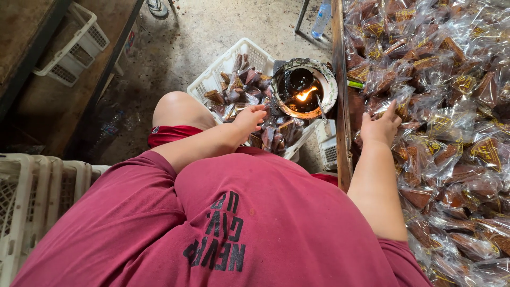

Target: Sealing individual plastic bags containing pastries by folding the top and passing it over a small flame.

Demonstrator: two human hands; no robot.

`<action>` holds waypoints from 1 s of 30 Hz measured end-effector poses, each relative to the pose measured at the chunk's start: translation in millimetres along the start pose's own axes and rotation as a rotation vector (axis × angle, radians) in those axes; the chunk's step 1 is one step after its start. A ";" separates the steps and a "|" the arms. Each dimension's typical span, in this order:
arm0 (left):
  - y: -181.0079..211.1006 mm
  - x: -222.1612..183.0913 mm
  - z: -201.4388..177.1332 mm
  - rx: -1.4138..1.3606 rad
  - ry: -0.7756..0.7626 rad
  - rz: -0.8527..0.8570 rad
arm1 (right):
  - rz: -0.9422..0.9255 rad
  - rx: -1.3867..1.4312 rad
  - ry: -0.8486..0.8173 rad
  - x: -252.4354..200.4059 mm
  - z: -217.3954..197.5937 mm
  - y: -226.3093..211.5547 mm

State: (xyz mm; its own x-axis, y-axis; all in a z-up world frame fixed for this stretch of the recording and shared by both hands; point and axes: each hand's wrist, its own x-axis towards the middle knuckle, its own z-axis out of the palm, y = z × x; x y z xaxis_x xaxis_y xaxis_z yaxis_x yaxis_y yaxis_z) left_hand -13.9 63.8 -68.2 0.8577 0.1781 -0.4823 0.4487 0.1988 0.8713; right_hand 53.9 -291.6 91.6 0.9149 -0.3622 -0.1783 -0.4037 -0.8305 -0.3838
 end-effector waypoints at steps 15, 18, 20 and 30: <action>29.9 -37.5 6.6 -0.008 -0.183 0.040 | -0.259 0.482 0.625 42.5 46.6 42.8; 91.5 -95.2 13.1 -0.016 -0.338 -0.043 | -0.653 0.863 0.631 -30.2 1.7 -10.4; 76.7 -87.2 15.1 -0.160 -0.426 -0.001 | -0.732 1.081 0.381 -51.2 23.0 -39.5; 35.1 -52.1 28.6 -0.443 -0.596 0.063 | -0.539 0.847 -0.719 -110.4 96.5 -47.3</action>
State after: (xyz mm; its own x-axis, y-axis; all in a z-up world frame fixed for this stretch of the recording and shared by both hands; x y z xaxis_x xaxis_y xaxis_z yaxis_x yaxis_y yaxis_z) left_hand -35.7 33.9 -9.8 0.9257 -0.3259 -0.1922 0.3592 0.5977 0.7167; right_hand -28.9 -171.5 42.1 0.8611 0.4790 -0.1703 -0.1002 -0.1686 -0.9806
